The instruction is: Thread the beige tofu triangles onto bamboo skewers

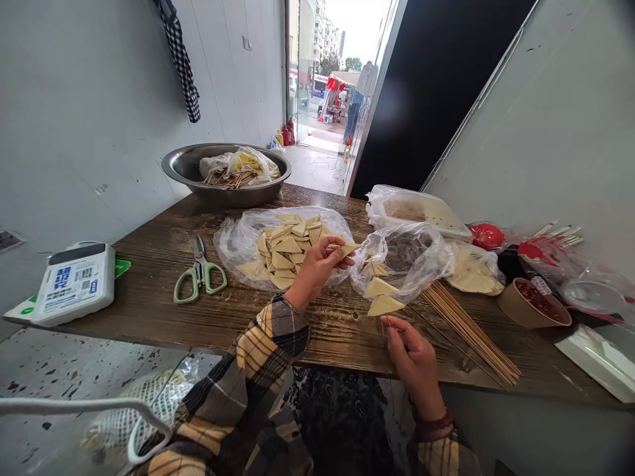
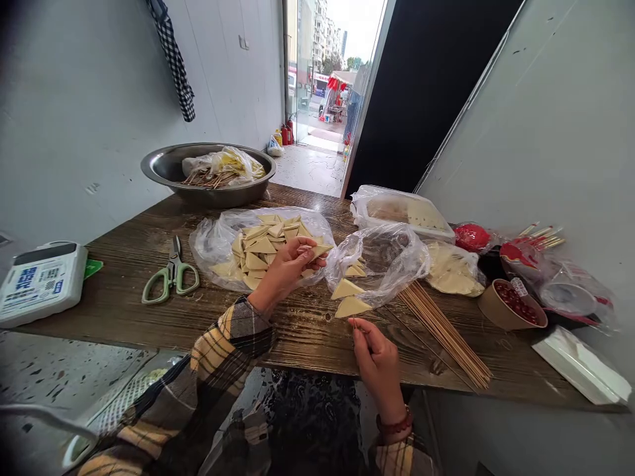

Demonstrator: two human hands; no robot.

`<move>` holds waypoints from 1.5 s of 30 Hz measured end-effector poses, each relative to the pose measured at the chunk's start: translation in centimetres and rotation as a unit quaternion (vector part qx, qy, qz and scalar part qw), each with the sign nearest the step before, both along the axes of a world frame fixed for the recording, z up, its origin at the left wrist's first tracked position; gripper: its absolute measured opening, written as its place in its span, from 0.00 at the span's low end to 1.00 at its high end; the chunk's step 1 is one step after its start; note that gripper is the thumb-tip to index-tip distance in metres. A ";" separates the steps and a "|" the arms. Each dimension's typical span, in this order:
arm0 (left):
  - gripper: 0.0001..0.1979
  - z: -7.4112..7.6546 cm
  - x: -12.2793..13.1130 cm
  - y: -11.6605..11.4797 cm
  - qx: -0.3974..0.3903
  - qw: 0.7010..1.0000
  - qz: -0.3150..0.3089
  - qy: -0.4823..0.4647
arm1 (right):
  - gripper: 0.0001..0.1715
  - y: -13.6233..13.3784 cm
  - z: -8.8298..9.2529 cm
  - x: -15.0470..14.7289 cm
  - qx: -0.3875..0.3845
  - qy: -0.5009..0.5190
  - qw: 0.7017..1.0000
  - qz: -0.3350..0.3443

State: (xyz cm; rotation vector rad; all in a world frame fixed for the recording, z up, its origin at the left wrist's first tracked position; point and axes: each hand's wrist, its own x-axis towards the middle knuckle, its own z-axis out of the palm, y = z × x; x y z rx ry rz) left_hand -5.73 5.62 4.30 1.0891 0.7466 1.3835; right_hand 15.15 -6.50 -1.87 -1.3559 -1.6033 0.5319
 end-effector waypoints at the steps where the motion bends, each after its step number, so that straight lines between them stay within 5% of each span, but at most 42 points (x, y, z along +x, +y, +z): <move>1: 0.16 0.0 0.0 0.0 0.004 1.000 0.001 0.005 | 0.16 0.1 0.2 -0.1 -0.010 -0.004 1.000 0.012; 13: 0.17 -0.1 -0.4 -0.1 -0.075 0.995 -0.055 -0.028 | 0.15 0.3 0.3 -0.2 -0.035 -0.020 0.998 0.049; 45: 0.14 0.2 0.0 -0.4 -0.057 0.997 -0.054 0.000 | 0.15 0.3 0.5 -0.4 -0.028 -0.035 0.998 0.053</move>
